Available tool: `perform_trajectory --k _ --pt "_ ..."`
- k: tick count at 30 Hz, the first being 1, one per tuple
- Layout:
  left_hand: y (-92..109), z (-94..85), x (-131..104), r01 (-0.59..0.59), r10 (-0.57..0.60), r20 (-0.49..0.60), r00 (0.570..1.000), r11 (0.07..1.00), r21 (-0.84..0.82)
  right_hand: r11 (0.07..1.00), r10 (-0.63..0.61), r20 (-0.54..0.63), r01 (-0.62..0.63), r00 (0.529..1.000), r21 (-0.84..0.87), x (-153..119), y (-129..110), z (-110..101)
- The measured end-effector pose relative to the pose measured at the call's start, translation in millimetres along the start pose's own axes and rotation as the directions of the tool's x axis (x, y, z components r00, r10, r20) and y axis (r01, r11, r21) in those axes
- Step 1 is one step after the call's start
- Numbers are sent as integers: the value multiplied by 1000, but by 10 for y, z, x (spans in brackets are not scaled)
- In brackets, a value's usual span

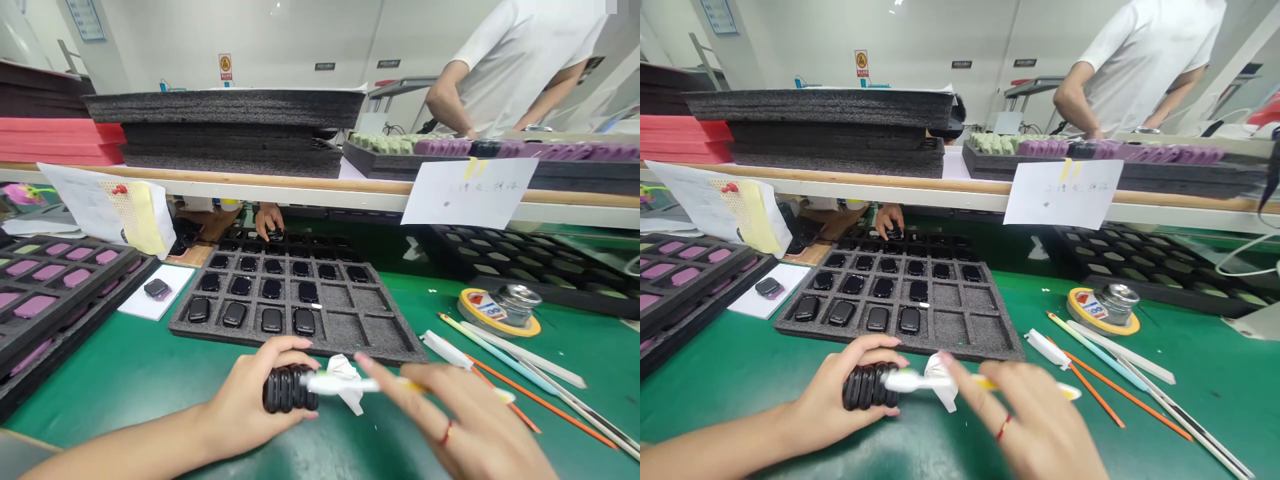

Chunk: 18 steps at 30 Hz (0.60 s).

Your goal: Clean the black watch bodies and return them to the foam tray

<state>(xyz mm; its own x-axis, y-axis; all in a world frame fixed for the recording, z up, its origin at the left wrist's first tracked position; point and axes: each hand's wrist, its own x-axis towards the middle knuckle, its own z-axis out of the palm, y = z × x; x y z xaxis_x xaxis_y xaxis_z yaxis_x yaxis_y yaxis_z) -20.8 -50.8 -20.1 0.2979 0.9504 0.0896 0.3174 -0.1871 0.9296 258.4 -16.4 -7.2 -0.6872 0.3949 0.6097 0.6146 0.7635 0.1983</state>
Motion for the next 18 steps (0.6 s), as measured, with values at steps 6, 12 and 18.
perform_trajectory --k 6,12,18 --pt "-30 -16 2 -41 42 -3 999 995 87 1000 13 52 -14 999 7 -19 -61 -37" --pt "-17 -34 -8 -38 37 16 999 997 68 999 45 39 -44 998 -25 8 -34 -36" --pt "8 -36 -8 35 -34 -14 999 997 71 995 100 -15 -100 995 2 -19 17 76"
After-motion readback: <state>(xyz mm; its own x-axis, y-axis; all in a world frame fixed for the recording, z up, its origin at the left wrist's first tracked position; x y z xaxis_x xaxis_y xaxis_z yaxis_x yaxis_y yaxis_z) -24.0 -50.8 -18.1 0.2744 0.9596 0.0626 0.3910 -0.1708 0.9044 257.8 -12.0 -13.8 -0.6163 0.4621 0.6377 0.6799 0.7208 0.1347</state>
